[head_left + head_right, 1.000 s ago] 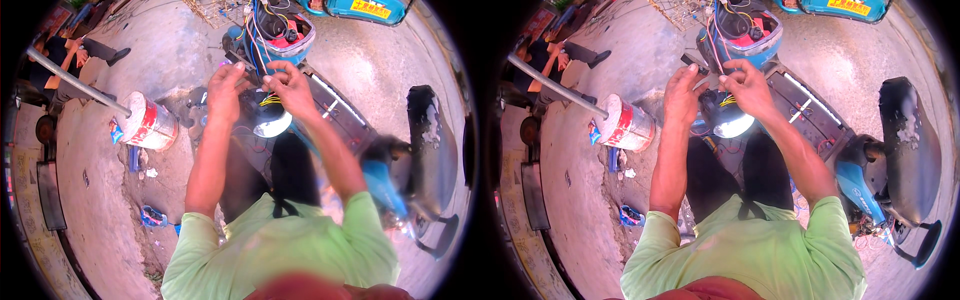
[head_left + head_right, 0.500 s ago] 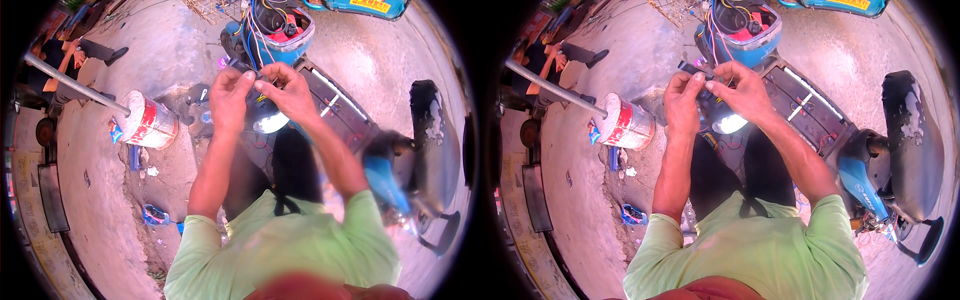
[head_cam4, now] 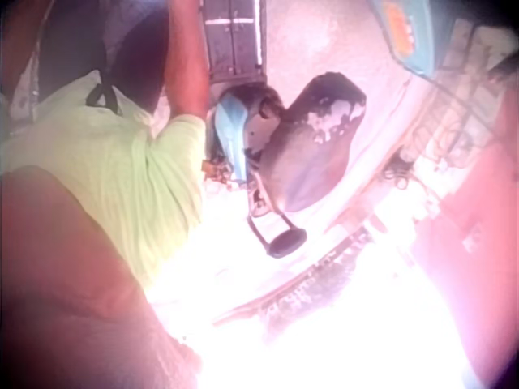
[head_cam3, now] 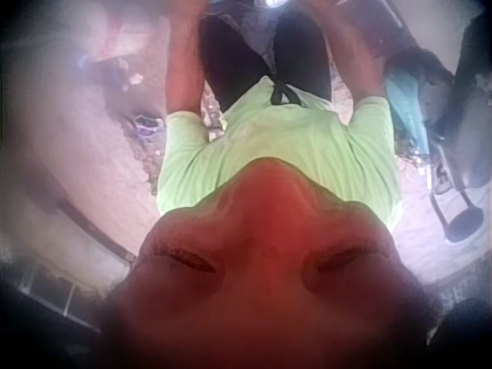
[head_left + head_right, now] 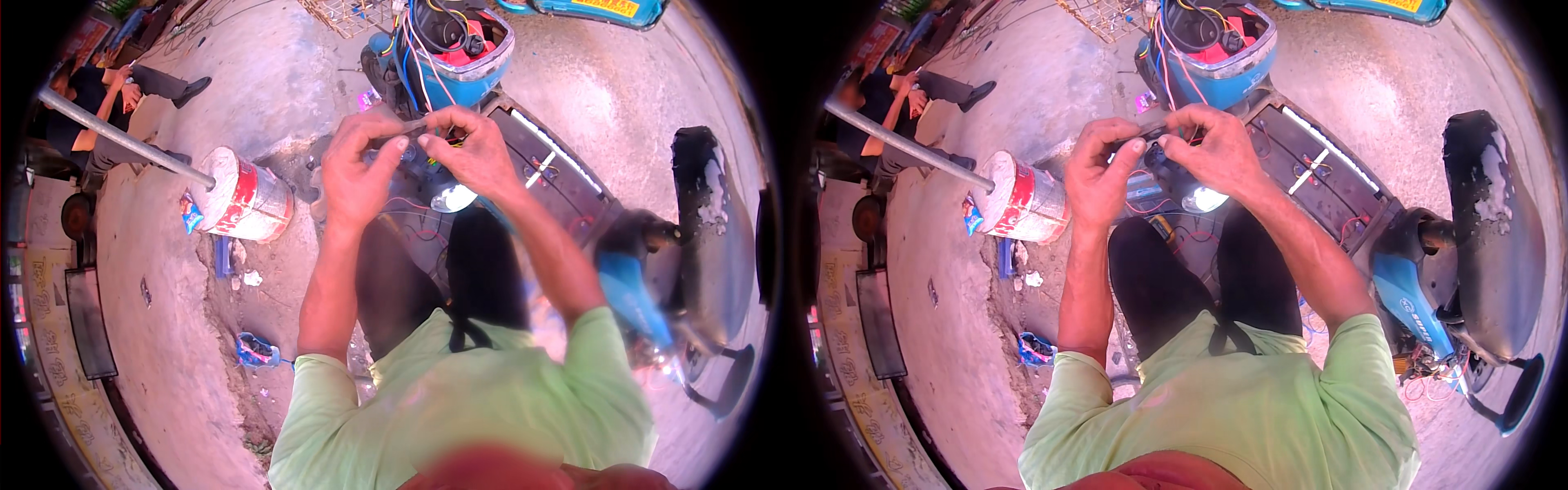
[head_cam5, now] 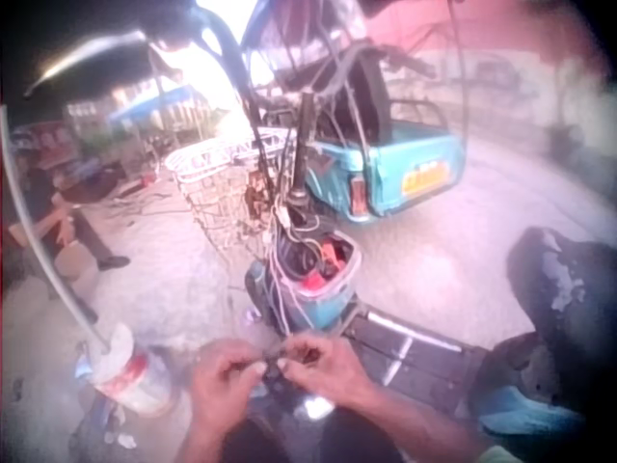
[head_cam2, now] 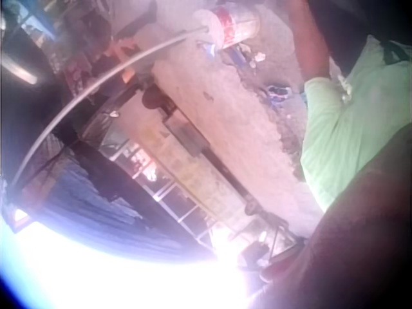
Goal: The person works on the exposed wiring of an electric scooter, stripping insulation from wire ends, twisting wires together, and securing a new light fixture.
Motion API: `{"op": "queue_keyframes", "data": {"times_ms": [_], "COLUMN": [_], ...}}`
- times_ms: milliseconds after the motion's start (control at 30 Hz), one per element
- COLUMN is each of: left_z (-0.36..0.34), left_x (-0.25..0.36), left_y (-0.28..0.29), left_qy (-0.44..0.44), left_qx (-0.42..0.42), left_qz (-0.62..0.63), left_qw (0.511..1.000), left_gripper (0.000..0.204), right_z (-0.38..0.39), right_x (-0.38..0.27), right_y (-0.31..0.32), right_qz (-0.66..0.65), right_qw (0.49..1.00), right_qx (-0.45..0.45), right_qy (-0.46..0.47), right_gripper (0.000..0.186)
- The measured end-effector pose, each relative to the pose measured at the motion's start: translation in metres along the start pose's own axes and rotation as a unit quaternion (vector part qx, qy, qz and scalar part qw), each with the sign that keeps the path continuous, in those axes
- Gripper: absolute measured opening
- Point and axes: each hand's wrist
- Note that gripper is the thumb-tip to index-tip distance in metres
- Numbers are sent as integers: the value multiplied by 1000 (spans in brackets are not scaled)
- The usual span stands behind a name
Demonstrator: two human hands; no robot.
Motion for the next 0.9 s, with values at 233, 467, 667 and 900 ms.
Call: {"op": "queue_keyframes", "data": {"times_ms": [233,467,667,900], "left_z": [2,6,11,15], "left_x": [18,16,7,-23], "left_y": [-16,-22,-23,-17], "left_qy": [-50,-44,-28,190], "left_qx": [37,50,55,107], "left_qz": [-141,-146,-111,408], "left_qw": [988,987,992,887], "left_gripper": [18,19,18,16], "right_z": [-3,-6,-11,-8], "right_x": [8,11,25,12], "right_y": [-8,-15,-18,-15], "right_qz": [48,60,71,-32], "right_qw": [997,996,993,998], "right_qx": [41,67,77,51], "right_qy": [48,25,51,19], "right_gripper": [30,26,24,24]}}
Point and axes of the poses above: each hand's wrist, its own z-axis away from the middle knuckle, its own y-axis out of the back of the hand, x = y × z, and after that the axes turned 8 degrees about -x, right-handed
